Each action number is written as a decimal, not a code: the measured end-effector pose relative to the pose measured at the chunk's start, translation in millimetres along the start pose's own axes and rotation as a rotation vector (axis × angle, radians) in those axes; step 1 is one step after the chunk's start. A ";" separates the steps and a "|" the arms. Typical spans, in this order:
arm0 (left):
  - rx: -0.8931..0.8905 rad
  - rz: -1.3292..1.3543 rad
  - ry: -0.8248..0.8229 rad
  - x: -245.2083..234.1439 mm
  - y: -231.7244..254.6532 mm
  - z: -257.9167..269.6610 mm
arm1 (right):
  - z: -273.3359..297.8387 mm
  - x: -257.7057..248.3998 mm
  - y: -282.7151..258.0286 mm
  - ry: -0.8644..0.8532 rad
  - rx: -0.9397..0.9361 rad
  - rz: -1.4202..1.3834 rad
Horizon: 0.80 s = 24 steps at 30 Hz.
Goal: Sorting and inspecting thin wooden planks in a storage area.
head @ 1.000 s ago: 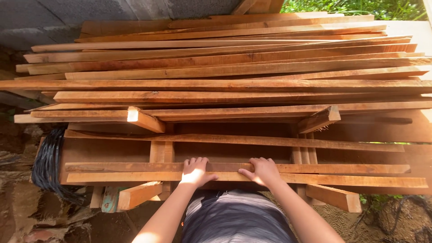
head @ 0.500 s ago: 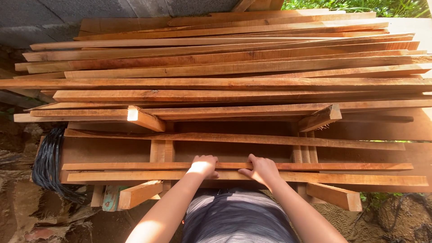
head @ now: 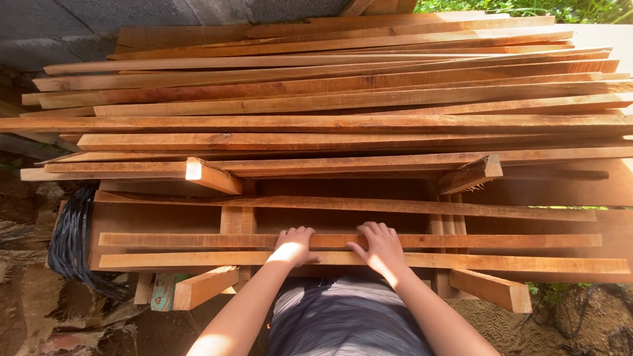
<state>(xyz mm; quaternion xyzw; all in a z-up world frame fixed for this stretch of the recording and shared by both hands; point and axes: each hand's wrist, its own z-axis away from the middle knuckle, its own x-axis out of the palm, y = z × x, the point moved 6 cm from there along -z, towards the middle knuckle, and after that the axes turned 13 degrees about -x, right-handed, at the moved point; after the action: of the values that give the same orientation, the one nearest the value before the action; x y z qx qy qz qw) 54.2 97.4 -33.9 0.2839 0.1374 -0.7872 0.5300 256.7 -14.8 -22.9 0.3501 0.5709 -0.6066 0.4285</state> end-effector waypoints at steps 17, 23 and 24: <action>-0.046 0.089 0.055 12.6 0.1 22.6 | -20.0 2.5 4.7 -0.554 0.149 -0.148; -0.074 0.088 0.038 14.2 1.8 19.0 | -14.7 -4.8 -3.7 -0.389 0.055 -0.090; -0.071 0.105 0.032 16.1 0.2 13.7 | -17.4 -13.6 -9.3 -0.268 -0.001 -0.049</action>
<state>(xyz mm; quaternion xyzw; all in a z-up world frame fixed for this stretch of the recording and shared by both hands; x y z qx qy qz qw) 45.7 78.0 -32.4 0.2845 0.1586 -0.7483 0.5780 252.3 4.0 -8.7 0.2516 0.5170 -0.6581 0.4861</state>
